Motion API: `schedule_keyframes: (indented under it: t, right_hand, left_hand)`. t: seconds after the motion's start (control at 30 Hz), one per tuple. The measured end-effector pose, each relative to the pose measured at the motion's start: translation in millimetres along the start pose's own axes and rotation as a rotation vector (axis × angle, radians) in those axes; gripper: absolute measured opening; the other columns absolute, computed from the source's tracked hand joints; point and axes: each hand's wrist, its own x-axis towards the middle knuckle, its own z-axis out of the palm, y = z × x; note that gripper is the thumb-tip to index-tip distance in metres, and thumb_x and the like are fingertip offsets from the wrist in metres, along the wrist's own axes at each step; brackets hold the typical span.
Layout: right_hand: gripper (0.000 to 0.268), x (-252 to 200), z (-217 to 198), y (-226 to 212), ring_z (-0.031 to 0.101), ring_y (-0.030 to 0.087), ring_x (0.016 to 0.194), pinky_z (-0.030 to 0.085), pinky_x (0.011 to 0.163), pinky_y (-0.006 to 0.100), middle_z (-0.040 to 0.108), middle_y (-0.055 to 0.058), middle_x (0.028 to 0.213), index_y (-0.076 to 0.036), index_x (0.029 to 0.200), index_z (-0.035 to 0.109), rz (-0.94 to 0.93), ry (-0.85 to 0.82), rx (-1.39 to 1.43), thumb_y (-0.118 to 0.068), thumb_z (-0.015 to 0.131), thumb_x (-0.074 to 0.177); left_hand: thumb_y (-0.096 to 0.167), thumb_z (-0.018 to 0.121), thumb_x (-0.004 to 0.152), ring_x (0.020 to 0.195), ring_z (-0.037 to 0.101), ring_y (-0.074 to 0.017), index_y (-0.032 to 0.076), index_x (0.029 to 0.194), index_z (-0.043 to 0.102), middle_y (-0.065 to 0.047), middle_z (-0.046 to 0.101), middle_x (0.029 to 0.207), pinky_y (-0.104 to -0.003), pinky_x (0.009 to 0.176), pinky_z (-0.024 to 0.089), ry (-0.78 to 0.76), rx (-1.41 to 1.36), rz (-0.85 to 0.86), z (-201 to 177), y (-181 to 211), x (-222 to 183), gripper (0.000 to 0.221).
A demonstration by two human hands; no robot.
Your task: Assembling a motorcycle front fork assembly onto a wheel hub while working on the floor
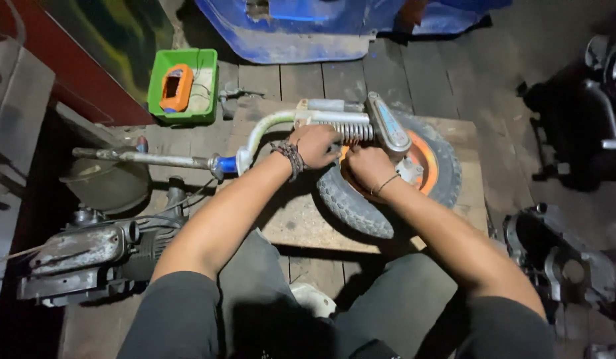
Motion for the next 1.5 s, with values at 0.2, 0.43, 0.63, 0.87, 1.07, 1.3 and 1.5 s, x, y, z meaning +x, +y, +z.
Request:
schedule_keyframes:
  t: [0.2, 0.43, 0.63, 0.87, 1.07, 1.3, 1.5]
  right_hand:
    - [0.013, -19.9, -53.0, -10.6, 0.074, 0.035, 0.065, 0.059, 0.053, 0.046, 0.072, 0.01, 0.08, -0.007, 0.091, 0.074, 0.088, -0.079, 0.077, -0.012, 0.063, 0.085]
    - [0.016, -9.6, -14.8, -8.5, 0.075, 0.03, 0.065, 0.059, 0.053, 0.045, 0.073, 0.009, 0.084, -0.011, 0.095, 0.077, 0.025, 0.05, 0.026, -0.017, 0.066, 0.085]
    - [0.009, 2.9, -8.9, -6.6, 0.074, 0.021, 0.063, 0.058, 0.051, 0.039, 0.067, -0.002, 0.081, -0.016, 0.09, 0.071, 0.111, 0.169, -0.112, -0.017, 0.062, 0.091]
    - [0.015, 24.7, 28.0, -14.9, 0.075, 0.037, 0.064, 0.059, 0.051, 0.049, 0.071, 0.01, 0.072, -0.006, 0.08, 0.073, 0.28, -0.017, 0.145, -0.005, 0.06, 0.087]
    - [0.014, 28.2, 1.1, -15.8, 0.075, 0.047, 0.075, 0.06, 0.062, 0.056, 0.073, 0.021, 0.077, 0.003, 0.085, 0.076, 0.371, -0.199, 0.291, 0.0, 0.062, 0.086]
    - [0.012, 23.6, -8.3, -10.3, 0.074, 0.05, 0.08, 0.06, 0.063, 0.058, 0.073, 0.025, 0.077, 0.005, 0.085, 0.076, 0.434, -0.275, 0.426, -0.001, 0.066, 0.083]
    - [0.02, 22.5, -23.2, -21.3, 0.075, 0.047, 0.084, 0.062, 0.07, 0.056, 0.076, 0.021, 0.086, 0.003, 0.095, 0.076, 0.419, -0.176, 0.29, -0.001, 0.057, 0.091]
  left_hand:
    - [0.037, 0.069, 0.094, 0.099, 0.072, -0.0356, 0.006, 0.118, 0.073, -0.015, 0.072, 0.104, -0.046, 0.084, 0.059, 0.046, 0.012, 0.007, -16.7, -4.5, -1.2, 0.039]
    - [0.038, 0.073, 0.092, 0.097, 0.071, -0.0308, 0.008, 0.113, 0.074, -0.012, 0.07, 0.103, -0.041, 0.083, 0.058, 0.096, 0.057, 0.029, -9.6, -3.3, 6.0, 0.037]
    - [0.035, 0.073, 0.092, 0.088, 0.073, -0.0322, 0.007, 0.112, 0.075, -0.011, 0.07, 0.093, -0.044, 0.078, 0.059, 0.157, 0.066, -0.021, -12.3, -9.5, 9.5, 0.035]
    - [0.034, 0.072, 0.09, 0.081, 0.074, -0.0331, 0.006, 0.111, 0.075, -0.013, 0.073, 0.09, -0.044, 0.074, 0.06, 0.114, 0.048, -0.054, -5.7, -12.1, 7.5, 0.035]
    - [0.032, 0.072, 0.09, 0.083, 0.075, -0.0352, 0.004, 0.114, 0.075, -0.015, 0.074, 0.091, -0.046, 0.077, 0.061, 0.089, 0.004, -0.078, -9.4, -10.2, 6.5, 0.037]
    - [0.037, 0.074, 0.088, 0.085, 0.075, -0.0362, 0.006, 0.113, 0.075, -0.015, 0.073, 0.092, -0.048, 0.077, 0.061, 0.102, 0.02, -0.079, -0.3, -13.9, 9.3, 0.039]
    - [0.034, 0.072, 0.09, 0.086, 0.075, -0.0355, 0.007, 0.116, 0.075, -0.014, 0.073, 0.094, -0.047, 0.08, 0.061, 0.087, 0.041, -0.107, -10.7, -2.9, 8.0, 0.038]
